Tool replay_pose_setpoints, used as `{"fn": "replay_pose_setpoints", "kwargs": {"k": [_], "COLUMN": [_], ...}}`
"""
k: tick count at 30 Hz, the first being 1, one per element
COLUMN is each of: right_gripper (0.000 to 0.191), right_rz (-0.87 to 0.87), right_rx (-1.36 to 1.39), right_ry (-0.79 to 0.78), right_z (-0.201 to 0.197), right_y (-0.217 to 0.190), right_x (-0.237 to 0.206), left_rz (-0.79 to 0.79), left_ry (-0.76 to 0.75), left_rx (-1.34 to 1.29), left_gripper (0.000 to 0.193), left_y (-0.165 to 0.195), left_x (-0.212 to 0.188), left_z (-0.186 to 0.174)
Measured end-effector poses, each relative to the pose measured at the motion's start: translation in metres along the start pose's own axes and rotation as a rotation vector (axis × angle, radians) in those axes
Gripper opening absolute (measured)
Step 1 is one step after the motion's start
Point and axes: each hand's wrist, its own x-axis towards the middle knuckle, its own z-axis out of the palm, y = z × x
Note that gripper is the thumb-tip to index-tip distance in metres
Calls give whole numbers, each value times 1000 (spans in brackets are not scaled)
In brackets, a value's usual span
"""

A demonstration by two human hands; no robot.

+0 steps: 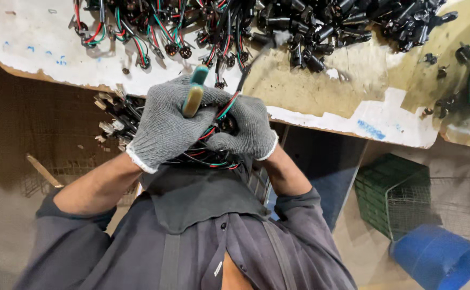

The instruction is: The person sits at a workshop table covered with piles of wire harnesses and black connectors. Wearing gloves, they pick up wires one at a time, use a small handheld stripping tool to strip insulation from the wire ends, and place the processed wires aside while sorting through the harness pile.

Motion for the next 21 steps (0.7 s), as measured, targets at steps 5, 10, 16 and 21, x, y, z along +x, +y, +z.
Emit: {"fn": "replay_pose_setpoints", "kwargs": {"k": [5, 10, 16, 21], "right_gripper": [73, 69, 46, 45], "right_rz": [2, 29, 217, -31], "right_rx": [-10, 146, -145, -402], "right_ry": [32, 11, -66, -300], "right_z": [0, -3, -7, 9], "right_y": [-1, -5, -15, -16], "right_x": [0, -2, 3, 6], "left_rz": [-155, 129, 10, 488], "left_ry": [-43, -14, 186, 258], "left_rx": [-147, 49, -580, 182], "left_gripper": [28, 27, 11, 20], "left_y": [0, 8, 3, -16], "left_x": [-7, 2, -21, -50], "left_z": [4, 4, -21, 4]}}
